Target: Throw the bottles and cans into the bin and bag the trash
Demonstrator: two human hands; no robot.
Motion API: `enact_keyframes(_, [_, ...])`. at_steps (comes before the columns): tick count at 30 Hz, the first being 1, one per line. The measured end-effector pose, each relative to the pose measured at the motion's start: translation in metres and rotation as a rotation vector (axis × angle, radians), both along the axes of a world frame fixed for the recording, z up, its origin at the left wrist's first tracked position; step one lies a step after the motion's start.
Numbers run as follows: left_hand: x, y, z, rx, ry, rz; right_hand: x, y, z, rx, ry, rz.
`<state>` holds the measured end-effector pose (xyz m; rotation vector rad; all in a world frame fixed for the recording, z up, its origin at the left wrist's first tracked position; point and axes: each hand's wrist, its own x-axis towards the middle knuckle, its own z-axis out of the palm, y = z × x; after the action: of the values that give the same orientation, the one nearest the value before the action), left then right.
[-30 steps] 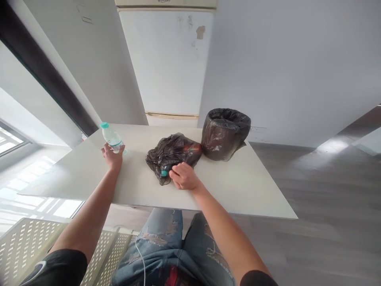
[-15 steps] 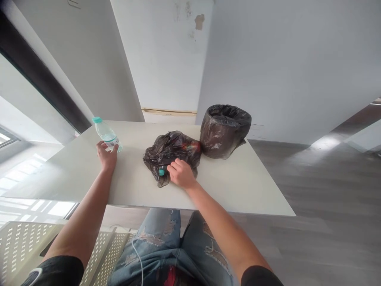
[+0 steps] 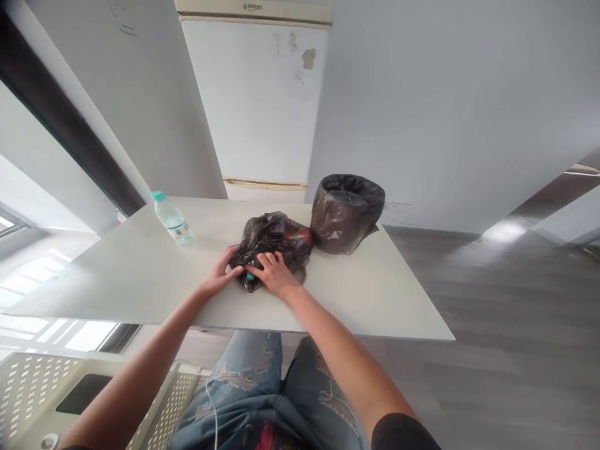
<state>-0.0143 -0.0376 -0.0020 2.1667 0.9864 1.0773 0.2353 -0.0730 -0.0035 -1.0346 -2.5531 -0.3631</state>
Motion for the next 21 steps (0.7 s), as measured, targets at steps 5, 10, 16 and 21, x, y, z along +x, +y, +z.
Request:
enact_keyframes(5, [0.006,0.001,-0.005,-0.036,0.026,0.005,0.002,0.001,0.003,0.037,0.029,0.003])
enact_keyframes(10, [-0.002,0.005,-0.004,-0.003,0.058,0.114,0.012,0.0,0.008,-0.021,0.259,0.032])
enact_keyframes(16, [0.0,0.005,-0.001,-0.046,0.059,0.222,0.034,0.002,0.023,-0.021,1.042,-0.105])
enact_keyframes(21, [0.001,-0.002,0.011,-0.095,-0.126,0.015,0.045,0.012,0.023,-0.349,1.773,-0.073])
